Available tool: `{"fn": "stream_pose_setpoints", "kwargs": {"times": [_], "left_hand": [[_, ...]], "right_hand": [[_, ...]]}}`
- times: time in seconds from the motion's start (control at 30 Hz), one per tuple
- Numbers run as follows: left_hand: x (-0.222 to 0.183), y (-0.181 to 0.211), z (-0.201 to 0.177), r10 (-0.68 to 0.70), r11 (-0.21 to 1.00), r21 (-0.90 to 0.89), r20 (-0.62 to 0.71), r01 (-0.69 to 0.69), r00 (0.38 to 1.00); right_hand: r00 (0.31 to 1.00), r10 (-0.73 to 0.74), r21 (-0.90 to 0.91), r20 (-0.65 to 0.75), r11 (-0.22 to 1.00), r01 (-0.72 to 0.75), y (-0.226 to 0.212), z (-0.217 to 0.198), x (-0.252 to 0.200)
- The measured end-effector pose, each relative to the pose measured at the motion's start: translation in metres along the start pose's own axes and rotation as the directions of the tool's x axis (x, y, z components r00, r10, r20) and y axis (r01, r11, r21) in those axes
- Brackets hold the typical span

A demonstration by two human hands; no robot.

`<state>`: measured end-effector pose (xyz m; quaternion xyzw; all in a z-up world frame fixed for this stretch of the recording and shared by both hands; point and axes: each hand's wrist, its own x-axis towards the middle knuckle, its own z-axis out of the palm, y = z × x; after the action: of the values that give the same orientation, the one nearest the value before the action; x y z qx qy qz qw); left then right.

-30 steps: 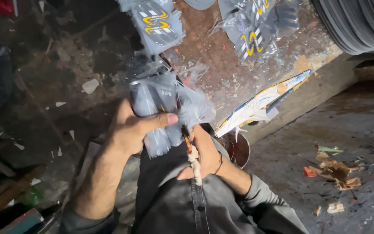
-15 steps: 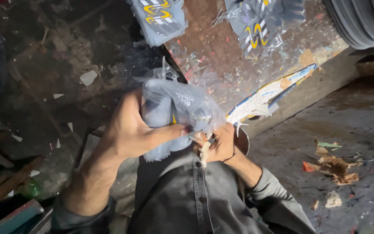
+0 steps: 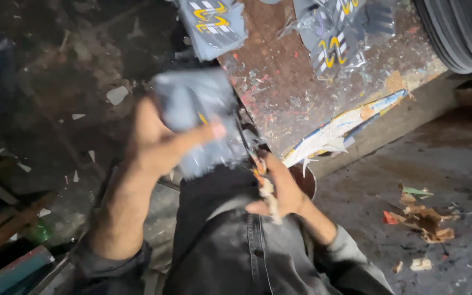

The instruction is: Organizing and trimming plastic-wrapped printed shoe components and stickers on a production workbench.

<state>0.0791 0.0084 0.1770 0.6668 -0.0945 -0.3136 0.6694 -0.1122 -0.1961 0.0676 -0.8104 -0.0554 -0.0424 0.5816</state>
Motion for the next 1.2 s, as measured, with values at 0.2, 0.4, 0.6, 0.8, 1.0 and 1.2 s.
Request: {"fn": "stream_pose_setpoints", "kwargs": {"times": [0.2,0.4,0.6,0.8,1.0,1.2], "left_hand": [[0.030,-0.003,-0.035,0.200,0.957,-0.131,-0.343,-0.258,0.918],[0.019,0.028,-0.012,0.291,0.909,-0.212,-0.295,-0.359,0.910],[0.003,0.002,-0.010,0.066,0.925,-0.295,-0.494,-0.239,0.867],[-0.002,-0.020,-0.010,-0.029,0.875,-0.430,-0.508,-0.224,0.861],[-0.009,-0.031,-0.017,-0.005,0.898,-0.378,-0.523,-0.226,0.852],[-0.004,-0.035,-0.024,-0.085,0.911,-0.388,-0.503,-0.137,0.860]], "right_hand": [[0.832,0.072,0.610,0.550,0.646,-0.459,0.048,-0.030,-0.061],[0.816,-0.295,0.797,0.498,0.526,-0.297,-0.006,0.014,0.025],[0.936,-0.039,0.507,0.349,0.848,-0.154,-0.002,0.039,0.047],[0.972,-0.115,0.056,0.205,0.993,0.106,0.021,0.054,0.031],[0.950,0.289,0.228,0.119,0.923,-0.309,0.008,0.063,0.028],[0.971,0.208,0.288,0.116,0.929,-0.234,0.052,0.078,-0.003]]}}
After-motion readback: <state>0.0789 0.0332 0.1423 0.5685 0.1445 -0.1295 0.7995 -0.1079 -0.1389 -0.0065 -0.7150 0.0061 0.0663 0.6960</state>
